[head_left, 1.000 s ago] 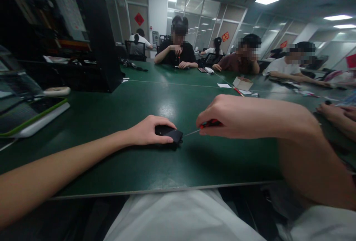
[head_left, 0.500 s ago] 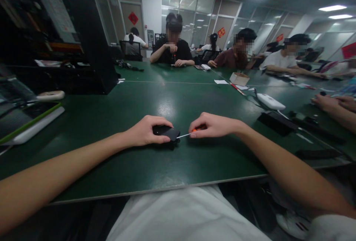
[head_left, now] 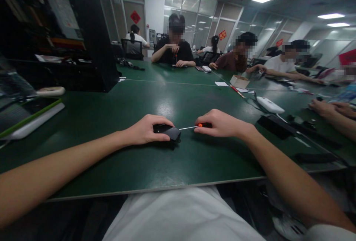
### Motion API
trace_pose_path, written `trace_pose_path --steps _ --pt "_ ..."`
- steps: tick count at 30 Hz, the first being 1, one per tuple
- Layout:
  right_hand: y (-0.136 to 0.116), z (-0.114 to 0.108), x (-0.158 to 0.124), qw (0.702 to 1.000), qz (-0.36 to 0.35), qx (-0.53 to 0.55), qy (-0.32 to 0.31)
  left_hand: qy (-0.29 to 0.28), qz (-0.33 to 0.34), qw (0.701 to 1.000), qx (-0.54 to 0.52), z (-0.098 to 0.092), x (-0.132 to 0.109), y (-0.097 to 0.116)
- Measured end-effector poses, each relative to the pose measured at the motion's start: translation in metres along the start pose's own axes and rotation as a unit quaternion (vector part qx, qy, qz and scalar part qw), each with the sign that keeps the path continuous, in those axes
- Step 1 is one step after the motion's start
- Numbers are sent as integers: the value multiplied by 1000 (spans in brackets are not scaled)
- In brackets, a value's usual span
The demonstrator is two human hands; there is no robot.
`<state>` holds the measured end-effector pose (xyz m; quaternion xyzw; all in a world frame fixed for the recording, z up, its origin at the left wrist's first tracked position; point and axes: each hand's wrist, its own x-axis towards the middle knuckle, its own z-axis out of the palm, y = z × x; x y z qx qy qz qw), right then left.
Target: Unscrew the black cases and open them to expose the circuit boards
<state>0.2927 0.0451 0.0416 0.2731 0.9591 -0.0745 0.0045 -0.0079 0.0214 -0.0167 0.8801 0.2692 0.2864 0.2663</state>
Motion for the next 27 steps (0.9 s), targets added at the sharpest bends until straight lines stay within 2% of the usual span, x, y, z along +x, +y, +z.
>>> trace_pose_path --steps 6,11,13,17,22,27 --pt "-12 15 8 1000 -9 6 26 4 -3 1000 12 1 0 1" --pt "-23 28 16 993 -24 110 42 19 -34 999 17 2 -1 2" --pt "-23 30 17 991 -30 119 43 22 -35 999 18 2 -2 3" --pt "-22 32 17 997 -27 26 68 23 -32 999 31 6 -2 6" --pt "-32 35 20 991 15 -108 73 33 -41 998 34 11 -1 11" --pt "-43 35 19 980 40 -183 74 0 -34 999 28 -5 -3 6"
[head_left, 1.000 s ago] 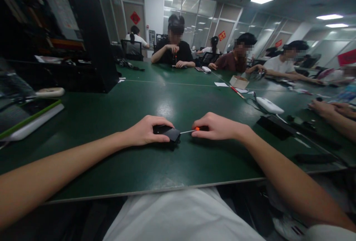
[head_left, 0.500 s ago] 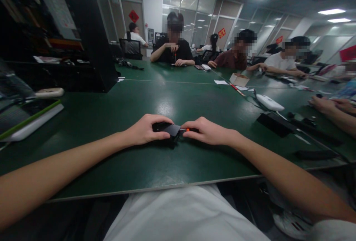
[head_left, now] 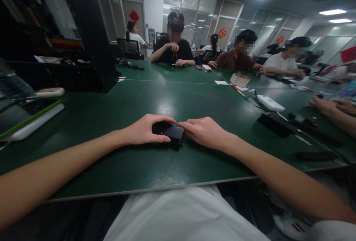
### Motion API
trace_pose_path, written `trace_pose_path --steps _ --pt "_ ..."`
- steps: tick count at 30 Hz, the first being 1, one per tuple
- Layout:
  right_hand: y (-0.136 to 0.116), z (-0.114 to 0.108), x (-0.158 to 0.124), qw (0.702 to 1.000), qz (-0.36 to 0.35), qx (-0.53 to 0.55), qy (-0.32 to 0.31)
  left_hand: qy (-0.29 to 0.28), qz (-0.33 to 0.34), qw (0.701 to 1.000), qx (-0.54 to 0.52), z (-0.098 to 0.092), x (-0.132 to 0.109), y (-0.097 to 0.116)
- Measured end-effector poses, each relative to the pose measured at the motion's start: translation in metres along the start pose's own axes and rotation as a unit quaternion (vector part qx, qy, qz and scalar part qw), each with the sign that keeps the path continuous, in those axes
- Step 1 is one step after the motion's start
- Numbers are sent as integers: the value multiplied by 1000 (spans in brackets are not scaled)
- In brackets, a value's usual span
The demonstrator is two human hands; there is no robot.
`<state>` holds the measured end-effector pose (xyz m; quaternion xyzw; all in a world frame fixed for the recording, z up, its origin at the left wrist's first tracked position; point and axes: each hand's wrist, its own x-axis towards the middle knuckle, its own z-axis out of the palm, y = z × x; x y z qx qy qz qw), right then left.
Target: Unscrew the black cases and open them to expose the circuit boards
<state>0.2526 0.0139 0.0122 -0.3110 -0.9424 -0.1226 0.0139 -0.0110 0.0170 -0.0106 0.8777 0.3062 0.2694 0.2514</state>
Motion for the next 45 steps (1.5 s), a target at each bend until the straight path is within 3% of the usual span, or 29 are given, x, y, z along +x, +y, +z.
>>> trace_pose_path --steps 4,8,11,15,24,31,37,45 --pt "-4 -1 -4 999 7 -44 23 -57 -40 998 7 -18 -3 -11" --pt "-6 2 -3 998 10 -44 34 -45 -61 997 -14 -20 -5 -14" --pt "-2 8 3 997 0 67 29 -36 -70 997 -27 -17 -5 -14" --pt "7 18 11 974 -20 224 16 -34 -76 996 -43 -15 -4 -15" --pt "3 14 10 998 4 53 22 -2 -74 997 -21 -10 -5 -8" --pt "19 24 15 972 -69 225 18 4 -38 999 18 -4 -5 -1" --pt "30 20 10 978 -67 197 25 40 -74 996 -36 -1 -2 4" --pt "43 17 5 979 -12 199 40 86 -110 982 -125 4 0 -4"
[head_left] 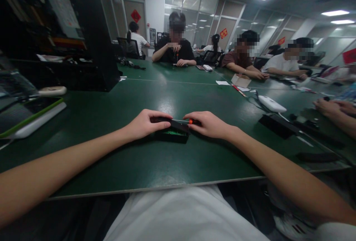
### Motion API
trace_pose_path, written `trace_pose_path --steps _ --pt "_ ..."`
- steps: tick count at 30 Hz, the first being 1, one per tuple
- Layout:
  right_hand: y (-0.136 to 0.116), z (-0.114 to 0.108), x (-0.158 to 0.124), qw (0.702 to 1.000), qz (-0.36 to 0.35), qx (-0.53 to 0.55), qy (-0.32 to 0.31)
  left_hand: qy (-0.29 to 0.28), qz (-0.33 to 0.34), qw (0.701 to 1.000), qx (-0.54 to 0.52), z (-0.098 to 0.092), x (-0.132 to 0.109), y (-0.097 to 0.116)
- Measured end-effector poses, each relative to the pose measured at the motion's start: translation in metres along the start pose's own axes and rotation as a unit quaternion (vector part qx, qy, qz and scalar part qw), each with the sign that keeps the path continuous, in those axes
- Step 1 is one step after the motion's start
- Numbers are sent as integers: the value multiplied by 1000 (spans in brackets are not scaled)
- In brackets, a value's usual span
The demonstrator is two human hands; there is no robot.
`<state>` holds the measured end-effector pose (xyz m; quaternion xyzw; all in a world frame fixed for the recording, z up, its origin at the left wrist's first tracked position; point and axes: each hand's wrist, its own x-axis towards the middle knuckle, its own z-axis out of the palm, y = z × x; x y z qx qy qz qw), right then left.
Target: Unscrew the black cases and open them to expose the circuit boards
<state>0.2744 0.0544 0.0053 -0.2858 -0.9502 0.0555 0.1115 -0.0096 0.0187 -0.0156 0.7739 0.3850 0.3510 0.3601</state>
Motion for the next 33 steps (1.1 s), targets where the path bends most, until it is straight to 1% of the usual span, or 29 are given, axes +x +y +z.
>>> trace_pose_path --steps 2,3,5,8,10,11,13,15,17,21,24,29,31,33 --pt "0 2 1 1000 3 -2 -9 8 17 1000 14 0 0 0" --pt "0 3 1 1000 4 -4 -12 12 35 999 31 -1 -1 0" --pt "-1 5 2 1000 7 -8 -17 14 94 993 76 -2 -2 0" --pt "1 6 2 1000 22 -16 -15 9 179 976 127 -3 -3 2" --pt "2 5 2 999 33 -21 -12 22 195 972 133 -3 -4 3" --pt "2 5 2 999 36 -22 -12 33 187 974 126 -2 -4 3" --pt "1 5 1 999 39 -27 -13 57 149 983 93 -1 -4 3" --pt "-1 4 1 999 41 -31 -15 73 97 992 37 0 -2 -1" --pt "-4 4 1 998 42 -35 -15 81 51 995 -30 1 2 -6" --pt "-10 4 1 999 35 -37 -8 113 -22 982 -150 4 9 -17" --pt "-13 2 0 999 26 -42 14 124 -71 967 -211 6 12 -16" --pt "-25 -7 -2 996 -10 -11 93 126 -100 956 -247 8 12 -10" --pt "-33 -9 -3 995 -22 7 100 130 -110 948 -270 9 12 -9" --pt "-41 -6 -2 996 -26 13 82 139 -118 939 -293 9 11 -8"
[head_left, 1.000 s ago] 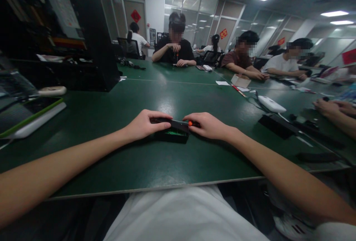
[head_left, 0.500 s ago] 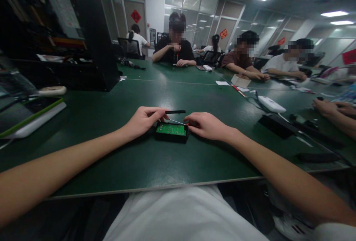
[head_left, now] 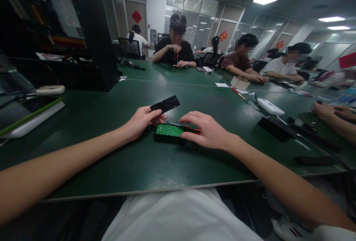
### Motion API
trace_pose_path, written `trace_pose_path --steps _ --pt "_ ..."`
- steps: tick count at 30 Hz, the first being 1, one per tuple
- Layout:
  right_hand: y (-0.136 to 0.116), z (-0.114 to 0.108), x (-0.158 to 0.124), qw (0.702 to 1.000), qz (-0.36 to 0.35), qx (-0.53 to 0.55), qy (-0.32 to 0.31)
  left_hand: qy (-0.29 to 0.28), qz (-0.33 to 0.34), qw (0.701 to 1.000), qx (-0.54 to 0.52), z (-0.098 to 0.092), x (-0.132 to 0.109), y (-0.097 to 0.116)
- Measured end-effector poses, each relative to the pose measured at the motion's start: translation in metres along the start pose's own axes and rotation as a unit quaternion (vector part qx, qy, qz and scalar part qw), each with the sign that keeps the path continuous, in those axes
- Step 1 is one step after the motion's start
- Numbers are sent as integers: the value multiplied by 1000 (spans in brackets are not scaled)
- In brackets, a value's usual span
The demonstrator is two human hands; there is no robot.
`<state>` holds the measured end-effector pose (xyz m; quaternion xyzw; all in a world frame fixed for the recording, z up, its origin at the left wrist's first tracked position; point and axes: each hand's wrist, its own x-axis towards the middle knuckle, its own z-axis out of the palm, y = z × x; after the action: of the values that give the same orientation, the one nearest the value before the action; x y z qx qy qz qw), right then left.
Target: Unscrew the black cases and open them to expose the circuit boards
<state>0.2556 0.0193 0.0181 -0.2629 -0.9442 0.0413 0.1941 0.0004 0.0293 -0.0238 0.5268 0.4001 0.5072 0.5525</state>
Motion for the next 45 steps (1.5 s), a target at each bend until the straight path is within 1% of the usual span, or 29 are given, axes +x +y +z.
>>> trace_pose_path --steps 4,6,8,9,11,12,14,16,18,19,21,22,24,27,30,32,34,36,38,40,41,43,44,45 --pt "-12 15 6 998 -12 -8 -54 27 -1 1000 -15 3 -1 3" --pt "-15 18 10 998 -23 9 -55 33 -3 999 -21 4 0 4" --pt "-14 11 13 998 -40 35 -31 39 -11 999 -31 4 0 5" --pt "-12 4 15 998 -46 43 -10 43 -16 998 -36 4 -1 5" --pt "-2 -19 16 998 -36 34 50 49 -29 998 -41 4 -1 5" --pt "7 -33 15 996 -16 16 84 51 -34 997 -40 4 -2 5" --pt "34 -61 10 985 48 -50 157 45 -40 998 -32 6 -4 5" --pt "71 -85 -2 959 126 -142 210 28 -42 999 -18 8 -8 6" --pt "112 -99 -20 920 233 -223 221 5 -40 999 -2 11 -11 6" --pt "132 -103 -32 896 303 -253 201 -6 -39 999 5 12 -12 6" --pt "165 -106 -55 843 445 -279 115 -22 -34 999 15 14 -13 6" --pt "177 -105 -66 828 478 -277 92 -27 -31 999 17 14 -13 5" --pt "194 -103 -86 807 523 -268 56 -33 -25 999 18 12 -13 4" --pt "205 -102 -103 788 563 -247 22 -35 -22 999 26 10 -11 2" --pt "209 -103 -108 785 580 -218 4 -38 -19 998 45 10 -11 2" --pt "208 -104 -104 797 569 -200 20 -40 -16 998 53 11 -11 3" --pt "201 -102 -93 820 536 -187 68 -41 -8 997 63 12 -12 4" --pt "185 -96 -74 853 480 -163 124 -50 3 995 86 13 -13 5" --pt "159 -83 -51 897 404 -105 148 -74 18 989 127 14 -15 6" --pt "124 -64 -28 942 314 -15 118 -107 46 978 176 16 -17 5" --pt "104 -53 -18 957 271 26 97 -120 59 971 198 17 -18 5" --pt "66 -32 -2 975 200 87 44 -137 75 961 227 19 -20 4" --pt "49 -23 4 979 158 125 14 -142 83 958 235 19 -21 3" --pt "34 -16 8 975 111 191 -16 -145 91 956 239 20 -21 3"
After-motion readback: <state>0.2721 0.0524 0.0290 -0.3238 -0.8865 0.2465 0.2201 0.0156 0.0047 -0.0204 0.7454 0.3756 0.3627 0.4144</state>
